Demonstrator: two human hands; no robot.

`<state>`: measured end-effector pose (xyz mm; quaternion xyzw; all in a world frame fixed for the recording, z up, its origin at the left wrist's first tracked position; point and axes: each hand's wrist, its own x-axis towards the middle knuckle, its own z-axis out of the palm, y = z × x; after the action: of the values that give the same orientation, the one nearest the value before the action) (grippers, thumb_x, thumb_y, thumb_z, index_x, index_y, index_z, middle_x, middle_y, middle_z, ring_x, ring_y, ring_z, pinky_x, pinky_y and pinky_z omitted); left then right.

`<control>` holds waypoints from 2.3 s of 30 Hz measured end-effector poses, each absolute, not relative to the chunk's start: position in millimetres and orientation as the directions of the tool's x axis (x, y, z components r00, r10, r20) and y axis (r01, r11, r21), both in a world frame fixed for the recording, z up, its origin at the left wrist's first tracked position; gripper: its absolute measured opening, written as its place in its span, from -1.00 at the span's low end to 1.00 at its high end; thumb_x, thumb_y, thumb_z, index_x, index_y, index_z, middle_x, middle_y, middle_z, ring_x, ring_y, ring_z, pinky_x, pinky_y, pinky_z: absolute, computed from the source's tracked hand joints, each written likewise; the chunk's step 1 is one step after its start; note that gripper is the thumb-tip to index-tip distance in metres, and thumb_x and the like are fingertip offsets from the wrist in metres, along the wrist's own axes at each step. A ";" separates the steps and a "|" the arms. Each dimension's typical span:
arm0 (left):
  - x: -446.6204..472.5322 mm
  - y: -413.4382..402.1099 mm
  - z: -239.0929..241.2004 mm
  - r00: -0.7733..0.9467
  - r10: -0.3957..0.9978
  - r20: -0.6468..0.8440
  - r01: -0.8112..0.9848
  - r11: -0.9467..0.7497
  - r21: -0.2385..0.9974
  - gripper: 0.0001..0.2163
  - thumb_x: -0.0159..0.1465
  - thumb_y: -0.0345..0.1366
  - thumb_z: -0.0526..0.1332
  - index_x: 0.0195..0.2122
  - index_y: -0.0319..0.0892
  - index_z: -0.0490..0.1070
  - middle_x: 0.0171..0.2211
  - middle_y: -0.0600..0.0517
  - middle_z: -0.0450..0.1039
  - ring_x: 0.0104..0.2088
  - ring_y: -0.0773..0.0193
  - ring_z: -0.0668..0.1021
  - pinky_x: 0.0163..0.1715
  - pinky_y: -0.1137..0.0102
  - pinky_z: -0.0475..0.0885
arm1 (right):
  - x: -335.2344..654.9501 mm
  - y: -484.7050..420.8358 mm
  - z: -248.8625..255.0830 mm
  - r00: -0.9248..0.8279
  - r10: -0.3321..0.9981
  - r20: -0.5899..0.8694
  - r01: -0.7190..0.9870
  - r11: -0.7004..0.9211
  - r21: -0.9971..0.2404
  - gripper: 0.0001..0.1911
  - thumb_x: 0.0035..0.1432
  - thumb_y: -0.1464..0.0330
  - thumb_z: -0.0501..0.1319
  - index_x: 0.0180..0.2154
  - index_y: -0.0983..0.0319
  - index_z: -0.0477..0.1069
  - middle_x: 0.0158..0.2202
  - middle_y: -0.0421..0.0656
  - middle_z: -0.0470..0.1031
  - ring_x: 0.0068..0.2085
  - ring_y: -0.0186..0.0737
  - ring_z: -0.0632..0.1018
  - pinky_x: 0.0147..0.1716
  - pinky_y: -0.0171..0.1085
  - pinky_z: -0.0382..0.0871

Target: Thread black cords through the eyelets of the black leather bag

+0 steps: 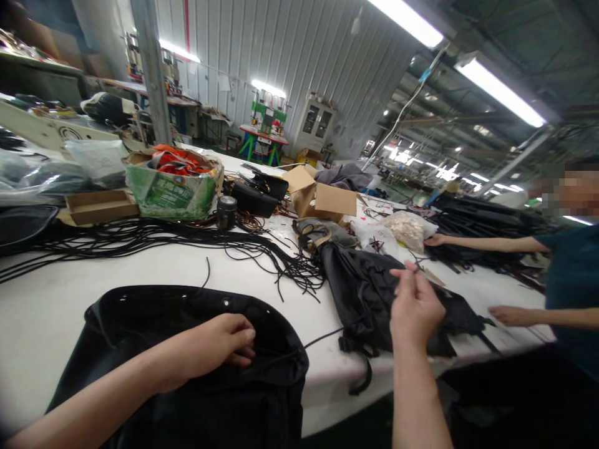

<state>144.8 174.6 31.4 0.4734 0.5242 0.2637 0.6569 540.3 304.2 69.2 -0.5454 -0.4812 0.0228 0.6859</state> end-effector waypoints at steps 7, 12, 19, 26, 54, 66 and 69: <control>147.3 172.8 28.1 0.290 0.867 -0.404 0.101 0.393 0.914 -0.74 0.51 -0.44 0.16 0.18 -0.34 0.44 -0.07 -0.20 0.62 -0.04 0.01 0.74 0.02 0.19 0.69 | 427.2 278.3 47.0 -0.461 0.855 0.237 0.566 0.489 -0.664 -0.71 0.52 0.19 0.26 0.07 0.17 0.65 -0.16 -0.09 0.73 -0.13 -0.09 0.72 -0.01 -0.21 0.55; 148.7 170.0 27.1 0.282 0.885 -0.371 0.020 0.381 0.924 -0.62 0.50 -0.46 0.16 0.32 -0.33 0.38 -0.05 -0.17 0.57 -0.08 0.03 0.73 -0.02 0.21 0.71 | 394.3 273.5 36.2 -0.635 0.744 0.207 0.430 0.563 -0.706 -0.74 0.54 0.23 0.27 -0.14 0.17 0.71 -0.16 -0.10 0.68 -0.15 -0.14 0.67 -0.08 -0.24 0.53; 150.4 170.6 23.3 0.283 0.898 -0.338 0.047 0.339 0.940 -0.55 0.45 -0.48 0.17 0.37 -0.29 0.38 -0.08 -0.11 0.54 -0.10 0.04 0.72 -0.03 0.20 0.70 | 391.0 269.4 36.8 -0.693 0.702 0.166 0.393 0.561 -0.729 -0.73 0.55 0.23 0.26 -0.10 0.19 0.71 -0.13 -0.07 0.66 -0.09 -0.10 0.62 -0.04 -0.20 0.45; 155.7 180.7 21.6 0.256 0.914 -0.316 0.202 0.269 0.942 -0.69 0.48 -0.42 0.17 0.22 -0.27 0.41 -0.11 -0.15 0.60 -0.21 0.03 0.76 -0.28 0.31 0.69 | 381.6 267.9 38.7 -0.733 0.671 0.111 0.344 0.507 -0.790 -0.72 0.54 0.17 0.28 -0.06 0.16 0.74 -0.11 -0.10 0.64 -0.07 -0.11 0.61 0.00 -0.22 0.44; 73.6 190.9 79.8 0.059 0.995 0.084 0.839 -0.095 0.536 -0.64 0.66 -0.16 0.04 -0.07 -0.20 0.58 -0.09 -0.18 0.65 -0.05 -0.03 0.65 -0.10 0.26 0.44 | 311.6 257.1 115.4 -0.667 0.735 0.126 0.265 0.392 -0.881 -0.58 0.53 -0.01 0.32 -0.14 0.23 0.59 -0.23 -0.13 0.69 -0.28 -0.20 0.70 -0.20 -0.27 0.61; 47.1 251.9 63.3 0.333 0.912 -0.239 0.917 -0.254 0.307 -0.67 0.28 -0.41 0.44 0.08 -0.23 0.63 0.18 -0.38 0.59 0.12 -0.28 0.64 0.20 -0.03 0.51 | 292.0 238.5 185.7 -0.485 0.755 0.441 0.118 0.556 -0.822 -0.63 0.42 0.03 0.46 -0.13 0.22 0.65 -0.36 -0.15 0.65 -0.41 -0.24 0.64 -0.32 -0.26 0.64; 45.4 252.4 53.3 0.366 0.908 -0.205 0.888 -0.275 0.368 -0.66 0.37 -0.39 0.34 0.16 -0.23 0.62 0.17 -0.36 0.60 0.12 -0.22 0.65 0.17 0.04 0.51 | 298.2 241.3 187.2 -0.518 0.780 0.352 0.196 0.508 -0.838 -0.61 0.39 0.04 0.47 -0.05 0.24 0.67 -0.33 -0.13 0.67 -0.44 -0.24 0.63 -0.37 -0.26 0.61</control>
<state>45.4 252.4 53.3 0.7981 0.5626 0.0230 0.2145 298.2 241.3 187.2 -0.3122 -0.7815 0.3851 0.3788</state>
